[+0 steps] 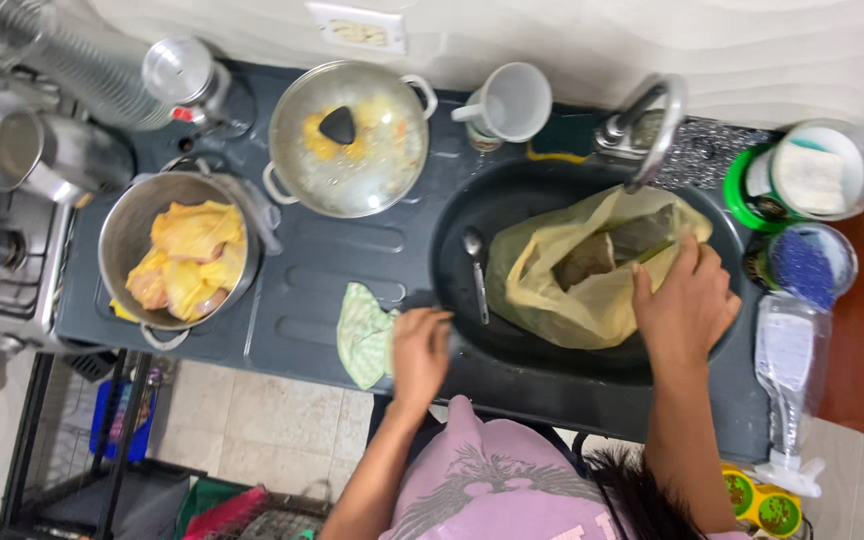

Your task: The person removes raw chicken pieces from a plastic bag, places them into a pot, and washes them with water before retrieving a cutting board and a knife from a cabinet.

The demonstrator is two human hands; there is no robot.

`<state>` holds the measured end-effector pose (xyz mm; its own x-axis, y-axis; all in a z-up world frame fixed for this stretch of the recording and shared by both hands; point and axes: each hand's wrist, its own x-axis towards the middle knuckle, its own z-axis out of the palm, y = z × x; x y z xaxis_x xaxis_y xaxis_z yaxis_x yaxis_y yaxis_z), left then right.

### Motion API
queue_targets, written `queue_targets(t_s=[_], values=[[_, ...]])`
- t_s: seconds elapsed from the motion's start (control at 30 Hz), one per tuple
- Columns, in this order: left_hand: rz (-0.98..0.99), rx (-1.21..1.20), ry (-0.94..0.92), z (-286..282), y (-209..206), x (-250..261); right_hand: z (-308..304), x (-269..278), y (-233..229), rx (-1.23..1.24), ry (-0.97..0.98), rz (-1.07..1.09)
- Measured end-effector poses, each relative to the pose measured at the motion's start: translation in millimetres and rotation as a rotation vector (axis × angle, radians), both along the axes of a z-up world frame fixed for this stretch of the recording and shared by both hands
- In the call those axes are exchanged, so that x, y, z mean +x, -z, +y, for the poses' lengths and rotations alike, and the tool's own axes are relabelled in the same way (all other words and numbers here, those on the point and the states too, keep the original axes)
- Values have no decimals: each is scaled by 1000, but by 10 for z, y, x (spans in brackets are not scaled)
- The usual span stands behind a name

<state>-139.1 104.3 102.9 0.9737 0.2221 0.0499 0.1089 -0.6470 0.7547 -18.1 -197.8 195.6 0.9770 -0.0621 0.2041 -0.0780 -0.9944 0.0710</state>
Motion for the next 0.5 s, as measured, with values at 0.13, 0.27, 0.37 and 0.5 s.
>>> queue_targets(t_s=[0.13, 0.27, 0.37, 0.5], values=[[-95, 175, -311, 529, 270, -314, 675, -6, 75, 124, -289, -98], [29, 473, -562, 1011, 612, -504, 1598, -265, 861, 252, -739, -61], [62, 478, -565, 1169, 685, -431, 2202, -492, 1287, 441, -829, 171], [-32, 544, -201, 1169, 49, -57, 2494, -683, 1621, 431, -828, 343]])
